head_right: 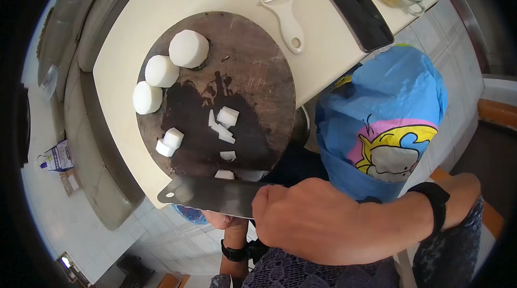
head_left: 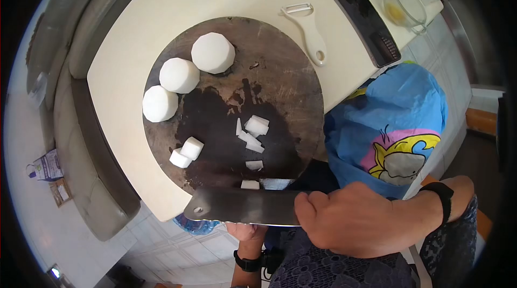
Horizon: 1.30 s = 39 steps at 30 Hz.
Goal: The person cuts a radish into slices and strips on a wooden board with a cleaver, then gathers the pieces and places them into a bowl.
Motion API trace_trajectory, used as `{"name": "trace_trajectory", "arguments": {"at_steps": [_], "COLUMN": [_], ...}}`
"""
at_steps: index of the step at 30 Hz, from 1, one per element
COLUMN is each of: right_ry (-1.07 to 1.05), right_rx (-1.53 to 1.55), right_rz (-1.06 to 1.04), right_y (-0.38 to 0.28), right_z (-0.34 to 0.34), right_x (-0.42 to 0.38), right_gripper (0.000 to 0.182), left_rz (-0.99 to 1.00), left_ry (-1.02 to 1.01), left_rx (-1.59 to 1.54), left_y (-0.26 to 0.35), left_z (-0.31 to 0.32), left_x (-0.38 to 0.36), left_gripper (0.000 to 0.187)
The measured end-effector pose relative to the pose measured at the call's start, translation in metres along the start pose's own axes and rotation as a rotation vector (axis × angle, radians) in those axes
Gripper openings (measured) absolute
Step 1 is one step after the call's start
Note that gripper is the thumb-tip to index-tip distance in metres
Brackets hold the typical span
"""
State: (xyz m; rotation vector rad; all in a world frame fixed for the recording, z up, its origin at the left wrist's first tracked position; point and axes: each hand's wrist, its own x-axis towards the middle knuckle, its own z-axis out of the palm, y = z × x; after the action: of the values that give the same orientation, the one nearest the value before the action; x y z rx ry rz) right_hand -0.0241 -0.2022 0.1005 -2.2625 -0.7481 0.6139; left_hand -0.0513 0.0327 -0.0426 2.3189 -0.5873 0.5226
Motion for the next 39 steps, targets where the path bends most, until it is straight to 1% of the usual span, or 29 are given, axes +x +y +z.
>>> {"name": "trace_trajectory", "arguments": {"at_steps": [2,3,5,9,12,14,15,17,18,20,22,25,27,29,33,36,38,39], "right_ry": [0.079,0.076,0.137,0.161,0.137,0.198,0.200,0.100,0.100,0.124,0.133,0.144,0.144,0.083,0.078,0.117,-0.042,-0.043], "right_rx": [-0.037,-0.038,-0.030,-0.038,-0.061,-0.057,-0.061,-0.058,-0.062,-0.110,-0.097,-0.090,-0.100,-0.088,-0.085,-0.115,-0.103,-0.101], "right_rz": [-0.009,-0.008,-0.005,-0.016,0.000,-0.022,-0.027,0.050,0.044,0.109,0.095,0.078,0.074,0.070,0.092,0.084,0.117,0.118], "right_y": [-0.001,-0.001,0.002,0.005,0.004,0.002,0.003,0.008,0.009,0.010,0.007,-0.003,-0.007,-0.007,-0.008,-0.008,-0.007,-0.006], "right_z": [0.004,0.007,0.014,0.021,0.023,0.023,0.020,0.014,0.013,0.013,0.010,0.011,0.011,0.011,0.012,0.014,0.015,0.014], "right_x": [0.004,0.008,0.015,0.025,0.025,0.022,0.020,0.015,0.013,0.006,0.000,-0.009,-0.013,-0.015,-0.016,-0.016,-0.016,-0.016], "right_gripper": [0.028,0.028,0.026,0.022,0.019,0.016,0.016,0.017,0.017,0.019,0.020,0.021,0.022,0.023,0.025,0.024,0.043,0.043], "left_rz": [0.005,0.003,-0.018,-0.017,0.018,0.004,0.007,0.044,0.054,0.047,0.040,0.059,0.035,0.013,0.002,0.010,0.019,0.028], "left_ry": [-0.034,-0.033,-0.046,0.032,-0.006,-0.041,-0.035,0.024,0.047,0.048,0.051,0.076,-0.051,-0.030,-0.008,-0.024,-0.025,-0.023], "left_rx": [0.014,0.013,0.037,-0.052,0.040,0.035,0.037,0.027,-0.008,-0.018,-0.030,0.049,0.135,0.121,0.115,0.136,0.147,0.159], "left_y": [0.001,0.002,0.005,0.002,0.002,0.001,0.001,0.001,0.000,0.002,0.002,-0.001,0.000,-0.003,-0.002,-0.005,-0.003,-0.002], "left_z": [-0.002,-0.002,-0.003,0.001,-0.001,-0.002,-0.001,0.004,0.006,0.006,0.007,0.005,0.001,0.003,0.001,0.001,0.001,0.001], "left_x": [0.000,0.002,0.007,0.006,0.008,0.007,0.008,0.011,0.013,0.014,0.014,0.007,0.005,-0.004,-0.005,-0.007,-0.005,-0.004], "left_gripper": [0.017,0.017,0.019,0.022,0.026,0.027,0.027,0.024,0.023,0.024,0.024,0.022,0.021,0.022,0.024,0.023,0.021,0.020]}}
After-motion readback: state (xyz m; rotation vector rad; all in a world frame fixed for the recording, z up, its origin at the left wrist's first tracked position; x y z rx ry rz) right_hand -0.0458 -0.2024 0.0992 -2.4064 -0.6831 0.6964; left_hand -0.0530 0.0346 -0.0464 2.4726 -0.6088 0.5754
